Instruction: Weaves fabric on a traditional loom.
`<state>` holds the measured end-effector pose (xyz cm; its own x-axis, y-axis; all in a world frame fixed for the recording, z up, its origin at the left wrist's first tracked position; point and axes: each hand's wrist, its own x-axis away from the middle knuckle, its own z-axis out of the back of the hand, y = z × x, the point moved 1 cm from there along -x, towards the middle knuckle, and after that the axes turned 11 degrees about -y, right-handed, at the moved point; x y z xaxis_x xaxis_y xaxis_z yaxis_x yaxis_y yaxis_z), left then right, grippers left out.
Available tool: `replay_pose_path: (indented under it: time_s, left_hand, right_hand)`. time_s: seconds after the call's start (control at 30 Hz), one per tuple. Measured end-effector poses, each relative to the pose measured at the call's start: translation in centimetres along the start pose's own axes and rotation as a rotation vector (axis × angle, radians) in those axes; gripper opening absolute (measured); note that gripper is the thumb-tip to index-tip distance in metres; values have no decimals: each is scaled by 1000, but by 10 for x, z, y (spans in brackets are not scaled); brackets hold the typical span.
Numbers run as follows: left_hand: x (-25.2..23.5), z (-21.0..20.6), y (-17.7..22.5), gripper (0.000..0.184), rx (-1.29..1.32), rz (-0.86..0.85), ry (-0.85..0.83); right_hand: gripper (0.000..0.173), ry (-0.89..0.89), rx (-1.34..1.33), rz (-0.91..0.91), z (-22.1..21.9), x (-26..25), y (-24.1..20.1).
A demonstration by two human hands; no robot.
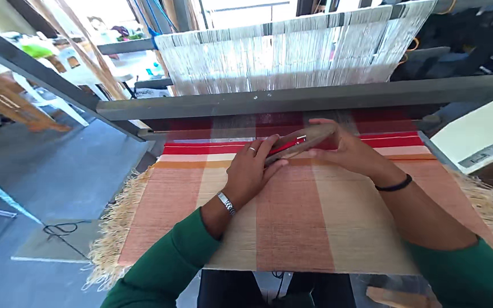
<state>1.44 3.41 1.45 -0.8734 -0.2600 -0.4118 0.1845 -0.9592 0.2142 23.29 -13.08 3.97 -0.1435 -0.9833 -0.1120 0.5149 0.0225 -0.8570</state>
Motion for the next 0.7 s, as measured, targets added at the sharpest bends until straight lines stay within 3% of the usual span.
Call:
replay_pose_path:
  time_s: [0.1, 0.17, 0.27, 0.43, 0.5, 0.57, 0.63, 0.7]
  left_hand:
    - [-1, 13, 0, 62, 38, 15, 25]
    - [-1, 28, -2, 59, 41, 63, 56]
    - [3, 57, -16, 57, 51, 154, 109]
    - [15, 90, -48, 54, 56, 201, 206]
    - [20, 99, -54, 54, 40, 204, 200]
    - [21, 102, -55, 56, 30, 175, 186]
    - [23, 101, -52, 58, 26, 154, 177]
    - [23, 103, -54, 59, 39, 142, 204]
  right_hand:
    - [26, -48, 39, -11, 1, 1, 1]
    - [39, 3, 95, 23, 6, 3, -6]
    - [50, 257, 311, 53, 27, 12, -10]
    - [78, 633, 584, -302, 108, 40, 29]
    - [87, 757, 493, -440, 137, 60, 50]
    - [84, 932, 256, -493, 162, 89, 77]
    - [61, 1137, -91, -415, 178, 119, 102]
    - [46, 1224, -428, -206, 189, 140, 112]
